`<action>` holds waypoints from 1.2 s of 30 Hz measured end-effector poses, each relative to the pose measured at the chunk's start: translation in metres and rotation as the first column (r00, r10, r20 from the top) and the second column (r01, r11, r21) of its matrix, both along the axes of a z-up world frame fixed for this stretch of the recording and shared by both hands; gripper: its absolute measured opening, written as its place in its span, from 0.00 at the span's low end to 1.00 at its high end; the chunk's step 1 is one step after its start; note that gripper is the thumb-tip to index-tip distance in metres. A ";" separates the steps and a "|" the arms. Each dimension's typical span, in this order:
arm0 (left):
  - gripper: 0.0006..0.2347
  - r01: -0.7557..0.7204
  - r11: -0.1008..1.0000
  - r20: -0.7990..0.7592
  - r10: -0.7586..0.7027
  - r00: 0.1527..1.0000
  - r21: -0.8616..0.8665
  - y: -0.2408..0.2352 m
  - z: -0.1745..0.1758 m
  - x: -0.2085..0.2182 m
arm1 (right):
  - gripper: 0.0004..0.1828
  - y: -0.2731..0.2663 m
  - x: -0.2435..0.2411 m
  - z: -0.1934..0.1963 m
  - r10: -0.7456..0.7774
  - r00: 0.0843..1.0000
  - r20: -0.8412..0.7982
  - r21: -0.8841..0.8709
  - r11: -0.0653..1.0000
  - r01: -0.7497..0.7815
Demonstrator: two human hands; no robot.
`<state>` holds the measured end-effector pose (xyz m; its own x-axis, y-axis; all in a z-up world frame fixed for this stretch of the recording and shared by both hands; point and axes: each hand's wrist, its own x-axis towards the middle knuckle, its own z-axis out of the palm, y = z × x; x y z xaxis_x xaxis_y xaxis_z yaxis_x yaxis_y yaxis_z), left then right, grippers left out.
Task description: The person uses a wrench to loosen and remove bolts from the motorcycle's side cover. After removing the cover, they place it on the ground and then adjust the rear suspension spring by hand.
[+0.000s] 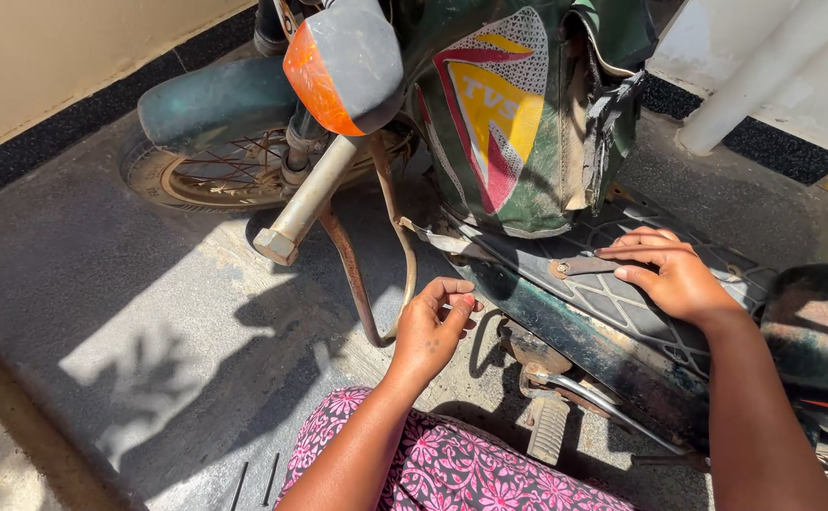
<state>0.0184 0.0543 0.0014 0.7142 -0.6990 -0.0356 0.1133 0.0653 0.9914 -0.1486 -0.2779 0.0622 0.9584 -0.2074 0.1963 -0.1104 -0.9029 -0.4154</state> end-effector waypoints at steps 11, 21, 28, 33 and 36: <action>0.11 -0.006 1.000 0.018 0.006 1.000 0.013 0.003 0.001 0.001 | 0.15 -0.007 0.022 0.013 -0.006 0.994 -0.107 0.039 0.999 0.011; 0.11 -0.014 1.000 0.001 0.014 1.000 0.008 0.005 0.002 0.003 | 0.17 -0.014 0.022 0.005 0.066 0.995 -0.077 0.060 0.996 -0.061; 0.11 -0.010 1.000 -0.007 0.010 1.000 -0.002 0.003 0.001 0.001 | 0.21 -0.006 0.005 0.003 -0.011 0.998 -0.054 0.010 1.000 0.012; 0.11 -0.013 1.000 -0.002 0.013 1.000 0.007 0.003 0.002 0.000 | 0.17 0.004 -0.002 0.003 -0.078 0.997 -0.013 -0.100 0.992 0.076; 0.11 -0.013 1.000 0.004 0.013 1.000 0.006 0.003 0.002 0.001 | 0.17 0.013 -0.007 -0.002 -0.147 0.989 0.021 -0.166 0.975 0.149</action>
